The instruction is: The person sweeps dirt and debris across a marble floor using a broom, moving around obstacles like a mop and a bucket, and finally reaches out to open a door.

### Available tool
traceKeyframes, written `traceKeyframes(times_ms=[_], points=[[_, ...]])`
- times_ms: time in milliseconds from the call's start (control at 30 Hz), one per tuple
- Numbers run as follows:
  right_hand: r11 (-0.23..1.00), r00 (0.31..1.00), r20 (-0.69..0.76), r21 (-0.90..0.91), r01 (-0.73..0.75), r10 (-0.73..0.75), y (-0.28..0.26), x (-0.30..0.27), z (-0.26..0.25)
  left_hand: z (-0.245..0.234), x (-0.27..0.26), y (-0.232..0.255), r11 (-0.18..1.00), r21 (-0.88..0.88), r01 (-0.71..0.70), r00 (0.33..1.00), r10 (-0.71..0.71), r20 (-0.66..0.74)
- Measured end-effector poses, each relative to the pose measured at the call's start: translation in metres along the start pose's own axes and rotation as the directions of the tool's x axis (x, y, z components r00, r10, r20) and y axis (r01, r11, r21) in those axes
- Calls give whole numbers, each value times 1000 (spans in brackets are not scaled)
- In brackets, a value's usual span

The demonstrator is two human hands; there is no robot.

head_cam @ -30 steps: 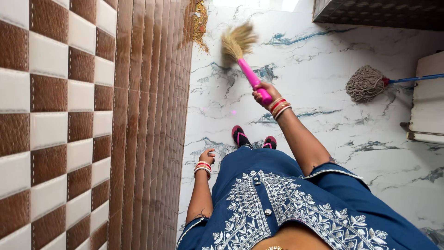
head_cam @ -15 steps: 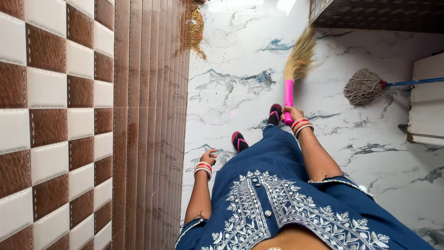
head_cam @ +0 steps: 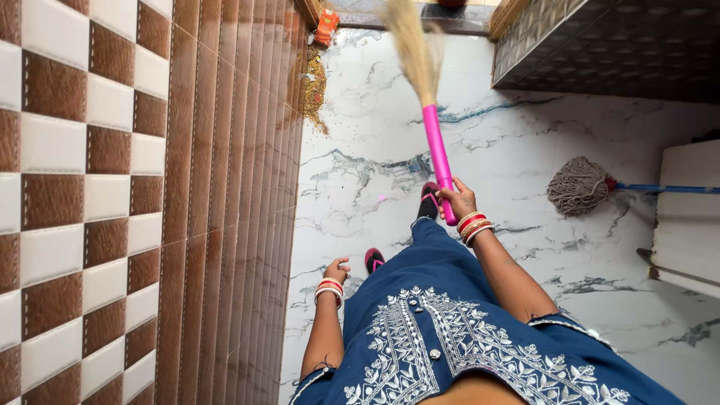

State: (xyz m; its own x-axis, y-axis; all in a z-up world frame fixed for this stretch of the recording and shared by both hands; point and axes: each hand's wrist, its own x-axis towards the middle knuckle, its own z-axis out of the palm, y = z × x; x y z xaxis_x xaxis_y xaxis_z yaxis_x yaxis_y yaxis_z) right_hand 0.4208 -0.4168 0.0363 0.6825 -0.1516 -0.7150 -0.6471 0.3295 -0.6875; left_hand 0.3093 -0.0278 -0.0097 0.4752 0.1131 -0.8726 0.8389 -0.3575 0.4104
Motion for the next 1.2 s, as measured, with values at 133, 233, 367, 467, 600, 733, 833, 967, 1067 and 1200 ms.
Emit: traceKeyframes(times_ms=[133, 233, 367, 467, 600, 733, 833, 967, 1067, 1200], points=[[997, 997, -64, 75, -36, 40, -31, 61, -30, 53, 3, 67, 975, -158, -156, 987, 159, 4], [991, 987, -121, 91, -96, 107, -65, 127, -42, 83, 5, 95, 934, -209, -290, 952, 304, 37], [970, 970, 13, -15, -241, 241, -89, 190, -17, 105, 7, 94, 937, -298, -183, 979, 201, 31], [937, 956, 119, -266, -228, 266, -100, 228, 27, 108, 4, 74, 986, -157, -63, 997, 54, -59], [918, 904, 305, -352, -186, 300, -121, 252, 77, 110, -15, 63, 982, -144, 120, 987, -134, -88], [956, 859, 441, -245, -163, 260, -140, 191, 89, 101, -22, 79, 941, -288, 179, 971, -217, -105], [938, 878, 399, -319, -137, 264, -173, 128, 33, 106, -7, 84, 929, -343, 137, 977, -183, -107], [909, 934, 289, -410, -77, 209, -201, 108, -12, 117, 17, 98, 933, -359, -22, 993, -21, -115], [895, 975, 190, -445, -18, 114, -190, 147, -26, 122, 15, 120, 925, -379, -22, 995, -15, -94], [914, 989, 106, -404, -48, 99, -160, 236, 5, 122, 5, 139, 939, -341, -33, 995, -3, -103]])
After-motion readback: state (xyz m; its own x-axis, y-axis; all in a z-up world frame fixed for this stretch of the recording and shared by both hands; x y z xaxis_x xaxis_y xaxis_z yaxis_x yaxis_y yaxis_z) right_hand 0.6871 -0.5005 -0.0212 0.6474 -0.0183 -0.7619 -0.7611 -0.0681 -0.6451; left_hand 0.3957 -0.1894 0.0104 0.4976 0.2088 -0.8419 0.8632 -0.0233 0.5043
